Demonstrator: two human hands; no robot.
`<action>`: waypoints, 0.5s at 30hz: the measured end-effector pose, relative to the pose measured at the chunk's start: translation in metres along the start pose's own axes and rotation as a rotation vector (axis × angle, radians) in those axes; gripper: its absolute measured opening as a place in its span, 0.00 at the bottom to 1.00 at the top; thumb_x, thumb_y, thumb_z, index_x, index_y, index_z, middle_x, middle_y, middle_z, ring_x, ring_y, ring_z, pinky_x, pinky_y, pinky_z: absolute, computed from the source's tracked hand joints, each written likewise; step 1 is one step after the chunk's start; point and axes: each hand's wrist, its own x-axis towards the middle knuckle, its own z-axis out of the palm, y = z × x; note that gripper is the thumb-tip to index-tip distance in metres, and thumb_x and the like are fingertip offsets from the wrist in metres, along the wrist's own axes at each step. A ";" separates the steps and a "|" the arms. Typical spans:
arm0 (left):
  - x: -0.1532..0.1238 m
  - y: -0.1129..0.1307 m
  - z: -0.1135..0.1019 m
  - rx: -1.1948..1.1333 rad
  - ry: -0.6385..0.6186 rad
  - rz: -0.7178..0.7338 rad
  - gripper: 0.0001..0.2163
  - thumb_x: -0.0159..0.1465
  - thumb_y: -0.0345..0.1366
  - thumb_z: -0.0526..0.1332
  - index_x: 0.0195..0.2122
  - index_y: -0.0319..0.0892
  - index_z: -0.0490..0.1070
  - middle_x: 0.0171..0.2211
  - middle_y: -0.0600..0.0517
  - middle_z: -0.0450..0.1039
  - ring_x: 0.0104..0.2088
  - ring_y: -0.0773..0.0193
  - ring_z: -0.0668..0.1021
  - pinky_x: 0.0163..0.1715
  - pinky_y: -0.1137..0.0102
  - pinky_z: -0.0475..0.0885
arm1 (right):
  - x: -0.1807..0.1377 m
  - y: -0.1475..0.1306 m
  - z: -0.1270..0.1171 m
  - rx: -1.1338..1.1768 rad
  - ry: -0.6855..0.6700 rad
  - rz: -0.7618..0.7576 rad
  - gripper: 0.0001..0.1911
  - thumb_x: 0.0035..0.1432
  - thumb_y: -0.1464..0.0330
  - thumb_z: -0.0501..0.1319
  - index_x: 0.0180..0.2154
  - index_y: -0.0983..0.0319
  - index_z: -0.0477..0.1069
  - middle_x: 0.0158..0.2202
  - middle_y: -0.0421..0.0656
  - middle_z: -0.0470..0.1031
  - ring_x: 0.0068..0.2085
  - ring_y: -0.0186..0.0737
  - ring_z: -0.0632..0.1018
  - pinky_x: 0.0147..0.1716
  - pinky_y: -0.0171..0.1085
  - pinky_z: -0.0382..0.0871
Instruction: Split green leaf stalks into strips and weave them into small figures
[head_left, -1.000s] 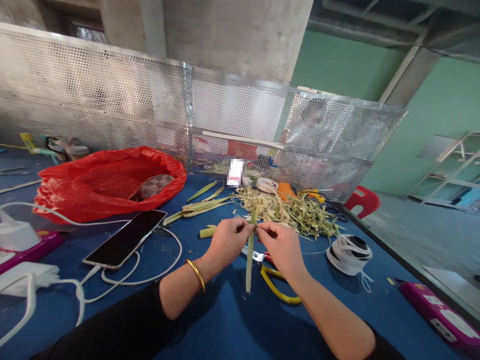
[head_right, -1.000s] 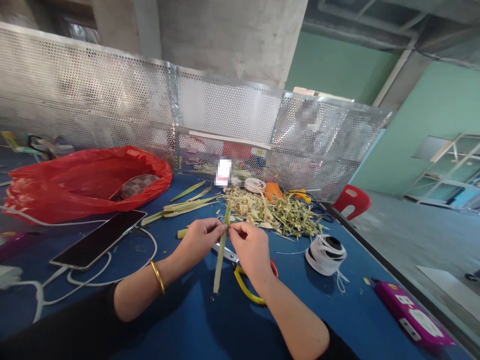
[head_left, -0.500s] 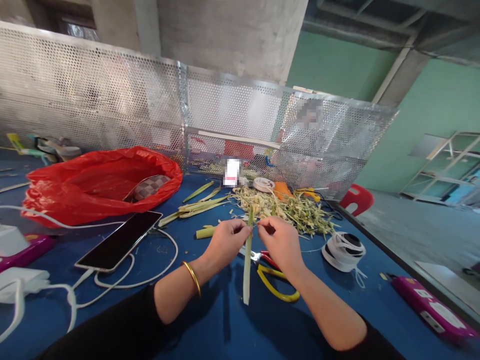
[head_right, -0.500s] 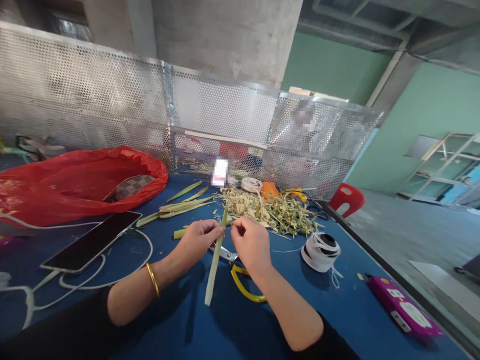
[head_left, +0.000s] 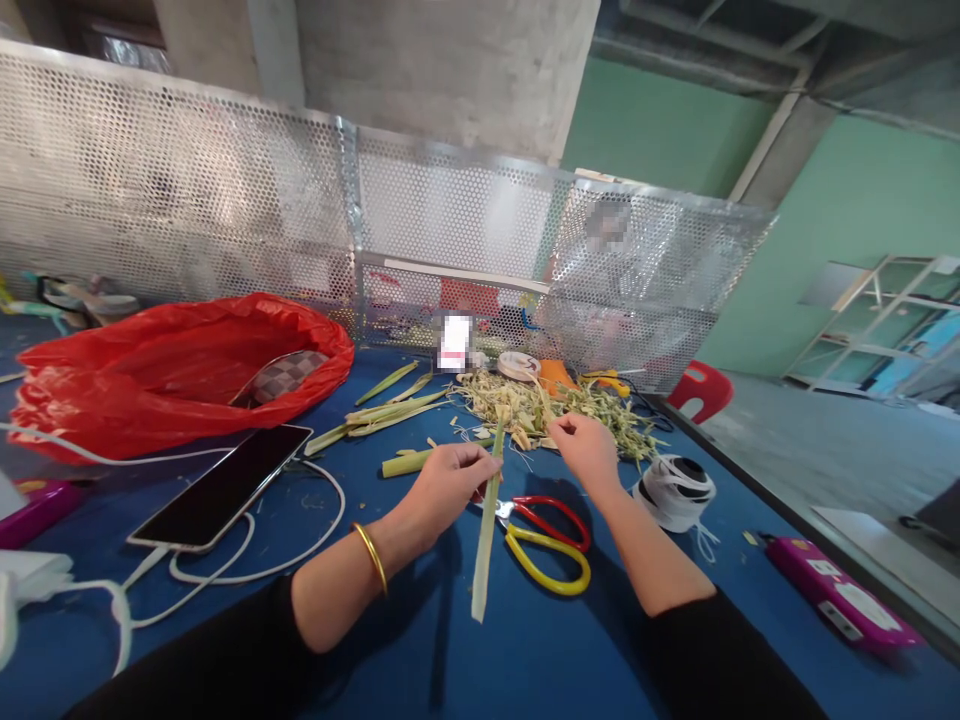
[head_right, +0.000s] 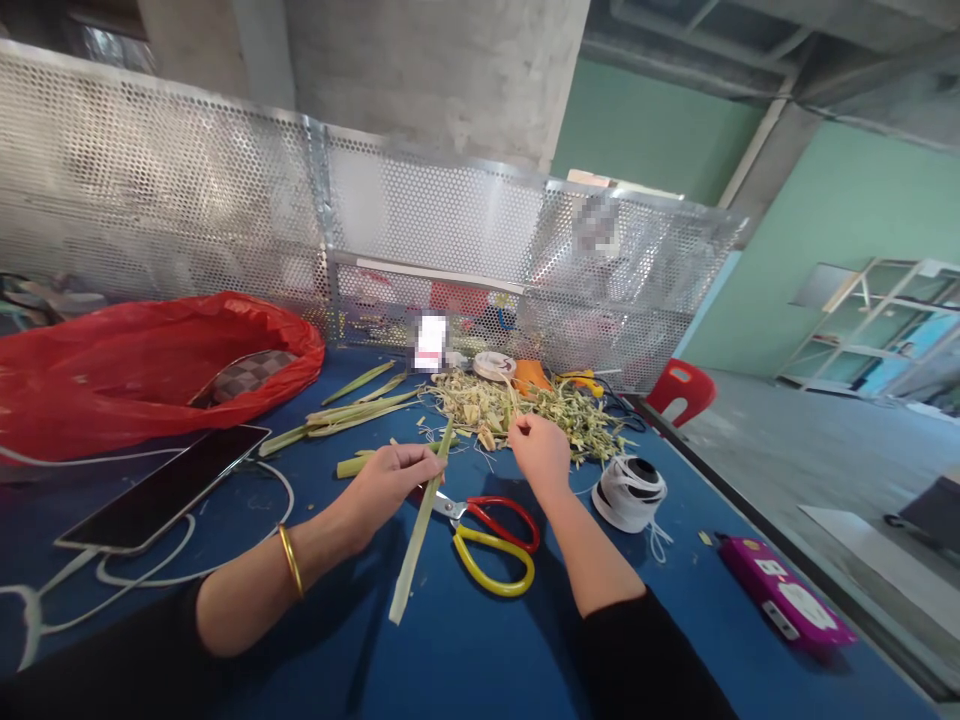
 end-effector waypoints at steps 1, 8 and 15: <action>0.001 -0.001 0.000 -0.001 0.002 -0.008 0.14 0.53 0.45 0.61 0.19 0.41 0.65 0.18 0.56 0.63 0.22 0.69 0.68 0.26 0.72 0.65 | 0.002 0.003 0.000 -0.008 -0.001 0.004 0.11 0.51 0.67 0.54 0.23 0.61 0.73 0.22 0.42 0.75 0.25 0.38 0.72 0.26 0.33 0.58; 0.004 -0.007 -0.002 0.011 0.053 0.003 0.13 0.54 0.45 0.61 0.21 0.40 0.73 0.18 0.54 0.67 0.22 0.69 0.68 0.25 0.72 0.64 | -0.002 -0.011 -0.013 -0.026 0.008 -0.074 0.15 0.54 0.69 0.56 0.43 0.65 0.72 0.40 0.52 0.76 0.36 0.43 0.75 0.33 0.36 0.63; 0.006 -0.006 -0.007 -0.067 0.257 0.103 0.15 0.54 0.47 0.61 0.20 0.39 0.70 0.18 0.56 0.64 0.20 0.71 0.65 0.22 0.74 0.61 | -0.057 -0.070 -0.019 0.868 -0.782 0.021 0.15 0.55 0.59 0.58 0.27 0.63 0.73 0.24 0.41 0.76 0.27 0.39 0.78 0.30 0.36 0.71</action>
